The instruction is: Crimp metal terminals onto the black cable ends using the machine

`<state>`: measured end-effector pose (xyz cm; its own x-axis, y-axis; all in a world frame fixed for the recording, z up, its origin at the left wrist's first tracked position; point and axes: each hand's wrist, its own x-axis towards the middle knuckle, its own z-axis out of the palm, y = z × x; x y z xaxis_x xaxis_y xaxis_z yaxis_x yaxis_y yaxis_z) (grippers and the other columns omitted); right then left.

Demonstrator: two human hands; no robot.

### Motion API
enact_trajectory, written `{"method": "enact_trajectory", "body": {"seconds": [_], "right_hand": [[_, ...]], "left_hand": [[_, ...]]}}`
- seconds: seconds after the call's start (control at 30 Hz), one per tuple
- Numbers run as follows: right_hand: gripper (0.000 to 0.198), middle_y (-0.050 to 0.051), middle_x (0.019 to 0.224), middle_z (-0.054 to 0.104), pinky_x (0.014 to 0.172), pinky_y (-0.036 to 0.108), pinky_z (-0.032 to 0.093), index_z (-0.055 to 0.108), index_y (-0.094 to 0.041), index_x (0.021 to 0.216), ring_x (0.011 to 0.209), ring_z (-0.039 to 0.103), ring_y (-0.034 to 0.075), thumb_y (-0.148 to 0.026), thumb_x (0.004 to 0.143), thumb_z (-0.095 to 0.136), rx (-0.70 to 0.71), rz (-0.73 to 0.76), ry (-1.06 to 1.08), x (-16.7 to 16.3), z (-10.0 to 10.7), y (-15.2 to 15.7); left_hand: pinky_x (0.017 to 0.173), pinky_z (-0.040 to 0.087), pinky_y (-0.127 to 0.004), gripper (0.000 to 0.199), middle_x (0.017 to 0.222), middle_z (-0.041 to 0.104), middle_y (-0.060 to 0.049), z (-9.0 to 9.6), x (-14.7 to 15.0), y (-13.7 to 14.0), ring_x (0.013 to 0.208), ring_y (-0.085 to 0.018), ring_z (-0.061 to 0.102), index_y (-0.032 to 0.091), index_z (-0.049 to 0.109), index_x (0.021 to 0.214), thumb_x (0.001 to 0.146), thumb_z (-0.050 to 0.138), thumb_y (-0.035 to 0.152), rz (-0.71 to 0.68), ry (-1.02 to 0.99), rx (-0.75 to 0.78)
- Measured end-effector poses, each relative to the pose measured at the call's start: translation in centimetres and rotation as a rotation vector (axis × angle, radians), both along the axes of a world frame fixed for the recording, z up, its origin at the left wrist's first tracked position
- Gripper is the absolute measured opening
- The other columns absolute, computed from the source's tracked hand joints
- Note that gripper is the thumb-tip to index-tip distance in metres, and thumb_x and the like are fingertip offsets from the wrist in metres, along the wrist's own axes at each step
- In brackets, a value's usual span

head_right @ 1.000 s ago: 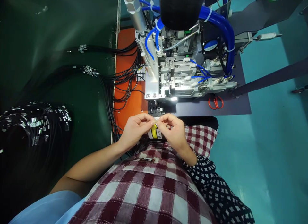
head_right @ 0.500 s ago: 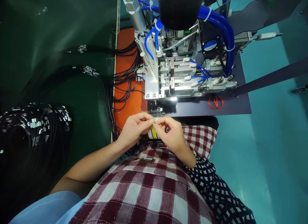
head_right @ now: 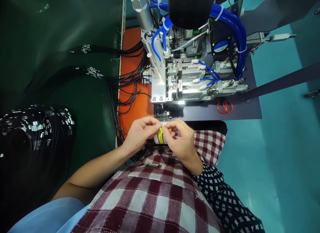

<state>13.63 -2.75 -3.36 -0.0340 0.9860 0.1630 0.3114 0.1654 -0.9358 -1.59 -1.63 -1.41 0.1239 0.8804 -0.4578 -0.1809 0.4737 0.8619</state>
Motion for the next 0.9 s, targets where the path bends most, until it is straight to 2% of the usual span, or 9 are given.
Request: {"method": "enact_trajectory", "body": {"seconds": [0.27,0.47,0.57,0.73,0.9], "right_hand": [[0.010,-0.002,0.068,0.062,0.061,0.030,0.043,0.063,-0.020,0.078,0.058,0.053,0.012,-0.012,0.082,0.067,0.143,-0.007,-0.122,0.1,-0.1,-0.2],[0.007,-0.003,0.062,0.061,0.057,0.032,0.033,0.062,-0.019,0.078,0.053,0.048,0.012,-0.015,0.083,0.066,0.417,0.059,-0.501,0.6,-0.1,0.1],[0.008,-0.002,0.063,0.061,0.059,0.032,0.033,0.061,-0.019,0.077,0.055,0.047,0.013,-0.018,0.084,0.065,0.478,0.089,-0.632,1.0,0.4,0.5],[0.010,-0.002,0.064,0.060,0.059,0.031,0.033,0.060,-0.019,0.078,0.054,0.045,0.012,-0.021,0.088,0.061,0.417,0.124,-0.619,1.3,1.0,1.2],[0.010,-0.002,0.068,0.060,0.060,0.030,0.035,0.059,-0.020,0.080,0.056,0.048,0.011,-0.021,0.089,0.058,0.175,0.139,-0.443,1.2,1.1,1.1]], "left_hand": [[0.048,0.037,-0.016,0.026,0.059,0.054,0.004,-0.2,-0.1,-0.1,0.049,-0.004,0.044,0.013,0.065,0.074,0.074,0.077,0.036,-0.009,0.009,0.013],[0.048,0.037,-0.017,0.027,0.057,0.053,0.005,-0.1,-0.1,-0.2,0.049,-0.004,0.044,0.013,0.065,0.075,0.074,0.077,0.038,-0.019,0.052,0.028],[0.049,0.038,-0.018,0.028,0.058,0.054,0.004,0.0,-0.1,-0.2,0.050,-0.005,0.045,0.013,0.066,0.076,0.074,0.077,0.039,-0.048,0.063,0.030],[0.051,0.042,-0.019,0.030,0.060,0.057,0.003,0.0,-0.2,0.0,0.052,-0.006,0.050,0.013,0.067,0.077,0.072,0.078,0.041,-0.066,0.039,0.031],[0.051,0.040,-0.018,0.030,0.062,0.058,0.002,0.0,-0.1,0.0,0.054,-0.006,0.049,0.013,0.069,0.077,0.070,0.079,0.040,-0.068,0.038,0.024]]}}
